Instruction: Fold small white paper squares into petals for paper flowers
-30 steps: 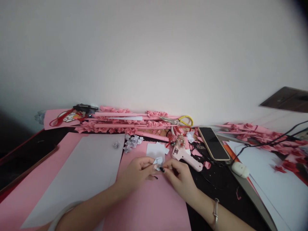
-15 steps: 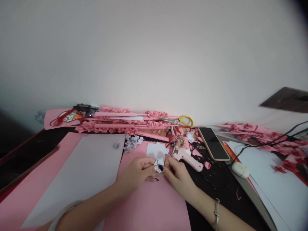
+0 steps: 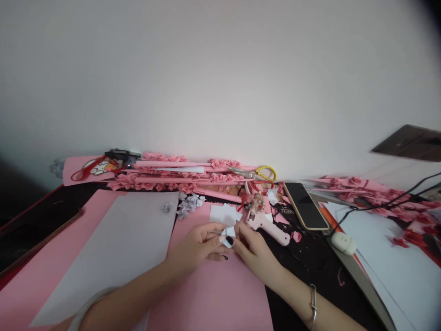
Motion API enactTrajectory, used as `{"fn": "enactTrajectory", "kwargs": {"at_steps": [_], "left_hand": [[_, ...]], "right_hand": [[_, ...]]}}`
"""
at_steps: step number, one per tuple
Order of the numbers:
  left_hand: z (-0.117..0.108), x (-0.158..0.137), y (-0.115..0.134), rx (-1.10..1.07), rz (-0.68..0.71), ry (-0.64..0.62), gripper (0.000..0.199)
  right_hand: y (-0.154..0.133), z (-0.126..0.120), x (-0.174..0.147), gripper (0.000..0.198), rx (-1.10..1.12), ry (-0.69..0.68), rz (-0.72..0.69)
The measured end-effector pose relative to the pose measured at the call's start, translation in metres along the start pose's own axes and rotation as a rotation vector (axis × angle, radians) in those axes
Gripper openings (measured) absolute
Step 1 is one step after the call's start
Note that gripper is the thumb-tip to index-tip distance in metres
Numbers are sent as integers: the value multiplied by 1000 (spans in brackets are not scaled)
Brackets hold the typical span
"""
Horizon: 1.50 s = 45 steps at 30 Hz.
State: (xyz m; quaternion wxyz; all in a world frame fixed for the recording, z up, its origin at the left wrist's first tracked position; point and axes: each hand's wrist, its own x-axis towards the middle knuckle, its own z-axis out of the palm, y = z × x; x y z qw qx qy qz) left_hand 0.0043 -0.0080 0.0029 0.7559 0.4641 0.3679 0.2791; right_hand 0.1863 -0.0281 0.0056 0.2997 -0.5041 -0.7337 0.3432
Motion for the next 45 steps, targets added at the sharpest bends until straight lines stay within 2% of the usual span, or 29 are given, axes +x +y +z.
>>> {"fn": "enactTrajectory", "kwargs": {"at_steps": [5, 12, 15, 21, 24, 31, 36, 45], "left_hand": [[-1, -1, 0, -3, 7, 8, 44], [4, -1, -4, 52, 44, -50, 36], [6, -2, -3, 130, 68, -19, 27], [4, -6, 3, 470, 173, 96, 25], [3, -8, 5, 537, 191, 119, 25], [3, -4, 3, 412, 180, 99, 26], [4, -4, 0, 312, 163, 31, 22], [6, -2, 1, 287, 113, 3, 23]], "right_hand": [[1, 0, 0, 25, -13, -56, -54], [3, 1, 0, 27, -6, 83, -58], [3, 1, -1, 27, -26, 103, -66], [-3, -1, -4, 28, -104, -32, -152], [-5, -1, -5, 27, -122, -62, -173], [-2, 0, -3, 27, -65, -14, -130], [1, -2, -3, 27, -30, 50, -117], [3, 0, -4, 25, -69, 23, -120]]}}
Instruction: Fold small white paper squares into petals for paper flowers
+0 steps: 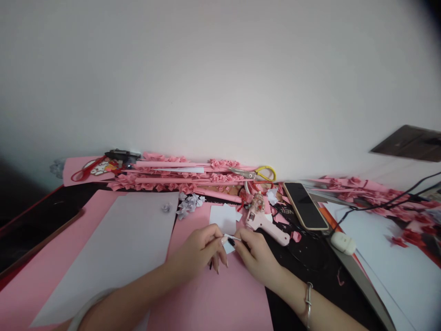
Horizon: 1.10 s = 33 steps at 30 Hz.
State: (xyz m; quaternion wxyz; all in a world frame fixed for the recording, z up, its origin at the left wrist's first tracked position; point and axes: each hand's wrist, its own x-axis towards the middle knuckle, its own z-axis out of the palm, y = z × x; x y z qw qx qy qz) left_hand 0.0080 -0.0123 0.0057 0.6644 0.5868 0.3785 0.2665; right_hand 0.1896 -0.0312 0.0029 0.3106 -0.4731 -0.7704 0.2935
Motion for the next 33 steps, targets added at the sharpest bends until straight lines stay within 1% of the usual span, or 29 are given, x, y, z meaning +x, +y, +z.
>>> {"fn": "enactTrajectory", "kwargs": {"at_steps": [6, 16, 22, 25, 27, 31, 33], "left_hand": [[1, -1, 0, -7, 2, -6, 24], [0, 0, -1, -5, 0, 10, 23], [-2, -2, -2, -39, 30, 5, 24], [-2, -2, -2, -68, 29, -6, 21], [-2, -2, -1, -44, 37, -11, 18], [0, -2, 2, 10, -11, -12, 13], [0, -1, 3, 15, -36, 7, 12]], "right_hand": [[-3, -1, 1, 25, -27, 1, -43], [-3, 0, 2, 21, 9, 0, 51], [-2, -2, 2, 30, 88, 39, 34], [-2, -3, 1, 30, 85, 47, 4], [-3, -3, 1, 29, 75, 42, -19], [-3, -1, 0, 27, 70, 11, -15], [-2, 0, -1, 20, 117, 55, 27]]}}
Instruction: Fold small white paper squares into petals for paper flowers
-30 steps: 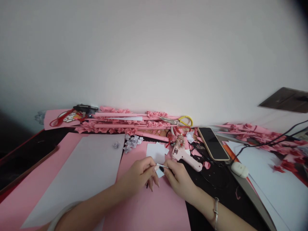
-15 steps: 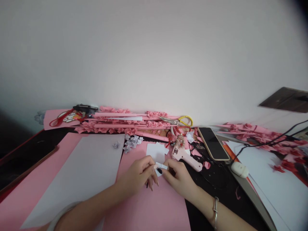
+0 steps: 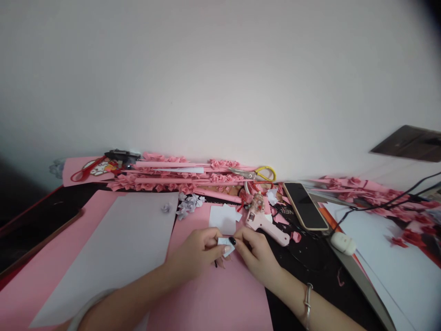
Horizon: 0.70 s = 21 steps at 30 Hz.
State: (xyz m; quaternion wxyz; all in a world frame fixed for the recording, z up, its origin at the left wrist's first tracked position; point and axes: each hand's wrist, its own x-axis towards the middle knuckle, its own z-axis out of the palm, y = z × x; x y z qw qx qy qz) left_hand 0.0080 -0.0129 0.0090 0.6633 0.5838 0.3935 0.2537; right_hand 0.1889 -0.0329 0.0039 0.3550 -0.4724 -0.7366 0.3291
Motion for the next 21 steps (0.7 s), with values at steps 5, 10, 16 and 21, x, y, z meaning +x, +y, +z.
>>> {"fn": "enactTrajectory", "kwargs": {"at_steps": [5, 10, 16, 21], "left_hand": [[0, 2, 0, 22, -14, 73, 15], [-2, 2, -5, 53, 11, 110, 17], [-2, 1, -4, 104, 33, 133, 15], [-2, 2, -3, 129, 31, 141, 18]], "right_hand": [[0, 1, -5, 10, 123, 137, 26], [-4, 2, -8, 19, 55, 54, -6], [-5, 2, -5, 21, 63, 25, 14], [-6, 2, -6, 23, 79, 31, 34]]}}
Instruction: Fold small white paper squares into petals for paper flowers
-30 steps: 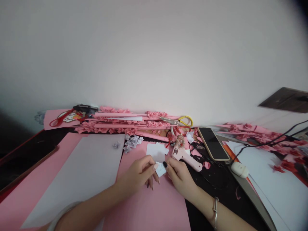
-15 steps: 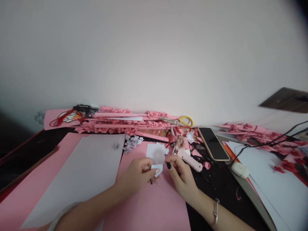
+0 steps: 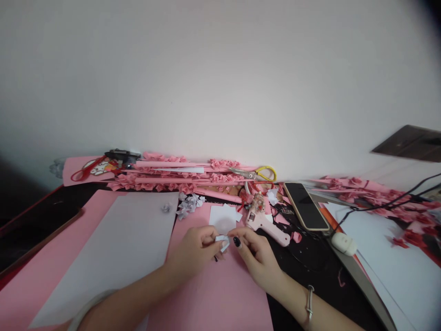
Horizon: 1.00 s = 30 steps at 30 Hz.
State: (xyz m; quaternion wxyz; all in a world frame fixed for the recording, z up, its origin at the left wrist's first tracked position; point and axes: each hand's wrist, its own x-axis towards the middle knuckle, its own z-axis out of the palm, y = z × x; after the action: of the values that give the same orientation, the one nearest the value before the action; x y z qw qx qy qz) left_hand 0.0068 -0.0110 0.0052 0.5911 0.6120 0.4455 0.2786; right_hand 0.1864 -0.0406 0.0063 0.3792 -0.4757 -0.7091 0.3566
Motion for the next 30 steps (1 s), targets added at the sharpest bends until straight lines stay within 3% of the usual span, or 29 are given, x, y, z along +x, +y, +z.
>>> {"fn": "enactTrajectory", "kwargs": {"at_steps": [7, 15, 25, 30], "left_hand": [[0, -1, 1, -2, -5, 8, 18], [-2, 0, -1, -168, -18, -115, 17], [4, 0, -2, -98, -113, -140, 9], [7, -2, 0, -94, -90, -115, 11]], "right_hand": [[-3, 0, 0, 22, 48, -19, -20], [-5, 0, 2, 20, 118, -39, -3], [-3, 4, 9, 9, 153, 90, 81], [-6, 6, 7, 22, 120, 108, 85]]}}
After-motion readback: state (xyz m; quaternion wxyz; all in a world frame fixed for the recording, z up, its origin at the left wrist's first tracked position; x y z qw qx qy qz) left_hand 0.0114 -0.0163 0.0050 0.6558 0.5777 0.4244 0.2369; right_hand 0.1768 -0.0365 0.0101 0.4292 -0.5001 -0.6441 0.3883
